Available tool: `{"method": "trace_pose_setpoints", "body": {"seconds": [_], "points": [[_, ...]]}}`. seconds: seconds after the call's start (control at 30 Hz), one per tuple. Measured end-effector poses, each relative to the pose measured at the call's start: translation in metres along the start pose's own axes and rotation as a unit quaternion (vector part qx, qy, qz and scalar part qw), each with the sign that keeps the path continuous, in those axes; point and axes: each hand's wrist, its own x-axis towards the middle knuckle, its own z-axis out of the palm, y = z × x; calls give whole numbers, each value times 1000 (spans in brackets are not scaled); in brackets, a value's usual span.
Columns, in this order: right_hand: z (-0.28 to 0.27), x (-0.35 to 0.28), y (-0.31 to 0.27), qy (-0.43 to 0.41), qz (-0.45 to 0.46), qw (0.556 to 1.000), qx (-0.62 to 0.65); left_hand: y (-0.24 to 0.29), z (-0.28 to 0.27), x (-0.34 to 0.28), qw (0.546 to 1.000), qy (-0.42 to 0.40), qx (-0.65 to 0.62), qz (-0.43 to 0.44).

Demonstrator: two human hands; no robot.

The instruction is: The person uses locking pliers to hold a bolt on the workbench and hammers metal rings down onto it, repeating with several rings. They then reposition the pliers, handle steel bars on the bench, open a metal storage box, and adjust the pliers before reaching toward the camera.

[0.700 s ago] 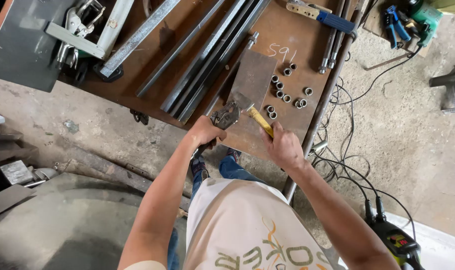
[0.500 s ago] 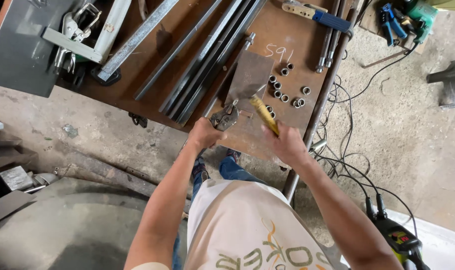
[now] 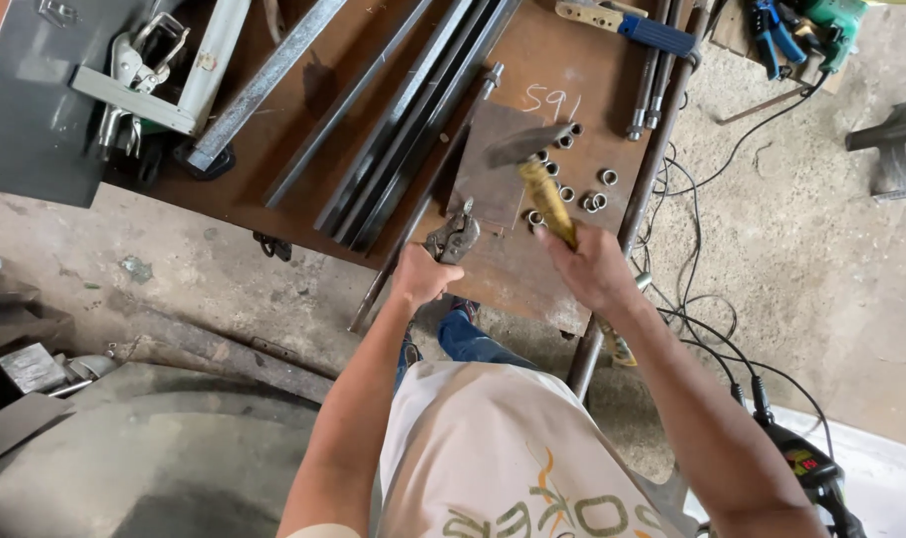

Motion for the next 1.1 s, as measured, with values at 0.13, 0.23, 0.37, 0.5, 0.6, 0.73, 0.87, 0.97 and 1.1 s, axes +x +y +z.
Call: {"method": "trace_pose_setpoints", "body": {"seconds": [0.13,0.23,0.37,0.5,0.6,0.73,0.87,0.97,1.1], "points": [[15,22,15,-19,64,996,61,-4,5,11,1000,-9,21,-13],[18,38,29,-82,27,988,-127,-2,-3,6,1000,-2,-2,-21],[9,11,11,57,-84,993,-67,-8,4,9,999,-30,-33,-15],[25,6,18,78,-110,984,-120,6,-3,1,998,-48,1,-51],[47,35,48,62,-121,967,-217,16,-11,-3,998,-43,-6,-47],[38,21,34,90,-147,966,-191,18,-13,1,996,-47,19,-70],[46,26,40,100,-128,974,-160,16,-14,-2,997,-59,5,-58],[37,20,16,70,-88,977,-181,18,-17,2,997,-55,-5,-59],[49,16,27,111,-116,981,-111,15,-16,4,995,-64,47,-61]]}}
